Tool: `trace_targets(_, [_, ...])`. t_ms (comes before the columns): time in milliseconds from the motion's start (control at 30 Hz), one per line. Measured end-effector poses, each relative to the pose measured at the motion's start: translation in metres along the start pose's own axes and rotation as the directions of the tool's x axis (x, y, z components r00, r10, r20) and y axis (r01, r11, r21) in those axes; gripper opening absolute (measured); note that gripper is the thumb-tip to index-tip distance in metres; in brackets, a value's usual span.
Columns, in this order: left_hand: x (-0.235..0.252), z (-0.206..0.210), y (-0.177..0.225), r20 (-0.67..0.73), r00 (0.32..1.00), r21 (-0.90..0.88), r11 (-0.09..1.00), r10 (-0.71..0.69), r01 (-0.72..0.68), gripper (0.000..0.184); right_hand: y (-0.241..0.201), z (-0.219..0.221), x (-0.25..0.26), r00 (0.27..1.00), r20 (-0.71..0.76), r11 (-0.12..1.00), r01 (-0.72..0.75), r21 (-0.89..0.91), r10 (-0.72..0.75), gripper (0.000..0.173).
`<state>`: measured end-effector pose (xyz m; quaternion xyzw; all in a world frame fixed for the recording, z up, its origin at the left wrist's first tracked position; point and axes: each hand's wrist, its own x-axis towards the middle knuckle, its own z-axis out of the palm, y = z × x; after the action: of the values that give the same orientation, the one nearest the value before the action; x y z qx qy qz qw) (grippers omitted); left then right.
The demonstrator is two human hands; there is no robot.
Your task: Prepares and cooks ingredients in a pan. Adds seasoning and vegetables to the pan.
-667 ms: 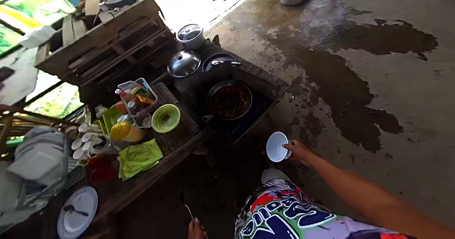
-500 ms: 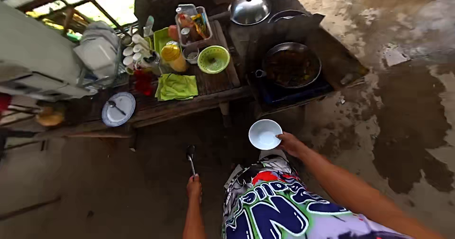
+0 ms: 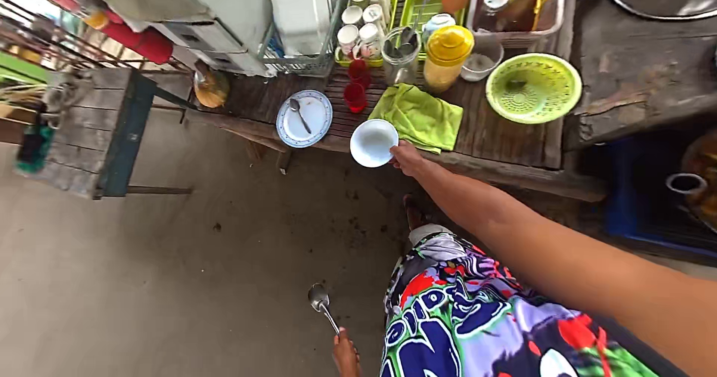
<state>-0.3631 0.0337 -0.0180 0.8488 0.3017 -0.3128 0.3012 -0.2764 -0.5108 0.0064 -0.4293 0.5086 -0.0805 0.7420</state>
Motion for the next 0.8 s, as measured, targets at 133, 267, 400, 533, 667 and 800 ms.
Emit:
trace_targets(133, [0.009,-0.002,0.035,-0.032,0.999,-0.161,0.987,-0.011,0.006,0.036,-0.021,0.037,0.051,0.999,-0.025,0.998,-0.020,0.063,0.022,0.034])
trace_targets(267, [0.018,0.004,0.079,-0.023,1.000,-0.212,0.977,0.004,-0.009,0.033,-0.027,0.038,0.067,0.999,-0.029,0.992,-0.024,0.122,0.028,0.036])
trace_targets(400, [0.036,0.000,0.130,0.081,0.982,-0.031,0.985,0.173,-0.171,0.036,-0.006,0.004,0.022,0.998,0.049,0.999,-0.034,-0.018,0.035,0.042])
trace_targets(533, [0.090,-0.005,0.188,0.416,0.827,0.279,0.813,0.378,-0.511,0.039,0.091,-0.080,-0.041,0.996,-0.084,0.912,-0.063,-0.405,0.031,0.052])
trace_targets(667, [0.117,0.015,0.257,0.760,0.550,0.462,0.307,0.347,-0.832,0.040,0.210,-0.156,-0.178,0.866,-0.444,0.839,-0.407,-0.360,0.230,0.070])
trace_targets(800, [0.052,0.066,0.303,0.904,0.331,0.329,0.055,0.270,-0.943,0.039,0.323,-0.184,-0.307,0.725,-0.590,0.814,-0.550,-0.184,0.356,0.056])
